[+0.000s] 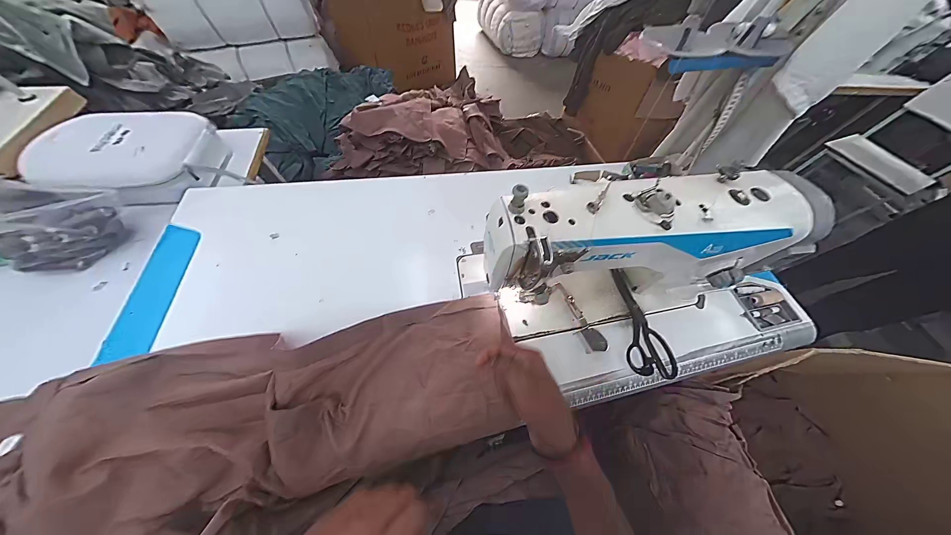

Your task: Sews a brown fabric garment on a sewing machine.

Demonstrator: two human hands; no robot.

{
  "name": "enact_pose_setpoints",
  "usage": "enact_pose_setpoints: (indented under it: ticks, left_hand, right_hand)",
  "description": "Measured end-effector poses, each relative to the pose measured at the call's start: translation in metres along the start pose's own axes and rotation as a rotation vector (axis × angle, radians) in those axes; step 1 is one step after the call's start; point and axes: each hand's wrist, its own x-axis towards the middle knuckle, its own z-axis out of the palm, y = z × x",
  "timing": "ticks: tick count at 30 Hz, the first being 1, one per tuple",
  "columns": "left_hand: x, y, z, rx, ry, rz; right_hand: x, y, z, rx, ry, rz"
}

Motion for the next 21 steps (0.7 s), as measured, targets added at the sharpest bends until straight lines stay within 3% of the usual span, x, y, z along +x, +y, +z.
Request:
enact_pose_setpoints:
  ticks: [1,3,6,9,13,17,19,21]
  left_hand:
    - [0.027,0.003,-0.019,0.058,0.186,0.086]
    - [0.077,0.001,-0.037,0.184,0.38,0.291]
    - [0.136,-0.023,-0.024,0.199,0.361,0.555]
    - [0.158,-0.036,-0.015,0.009,0.37,0.595]
    - [0.159,-0.042,-0.012,-0.271,0.607,0.325]
    - [0.157,-0.047,-0.013,-0.244,0.657,0.214]
    - [0.158,-0.046,-0.011,-0.249,0.627,0.203]
    - [0.16,-0.047,-0.011,-0.274,0.608,0.184]
  right_hand:
    - [-0.015,0.0,-0.005,-0.221,-0.123,-0.058]
    - [-0.047,-0.008,-0.009,-0.484,-0.337,-0.13]
    - [-0.087,-0.031,-0.027,-0.601,-0.521,-0.099]
    - [-0.12,-0.037,-0.069,-0.662,-0.295,-0.013]
    - [-0.149,-0.031,-0.136,-0.396,0.121,-0.008]
    - [-0.161,-0.005,-0.168,-0.378,0.228,0.048]
    - [-0.158,-0.001,-0.168,-0.7,0.239,0.281]
    - [-0.14,-0.015,-0.162,-1.082,0.268,0.69]
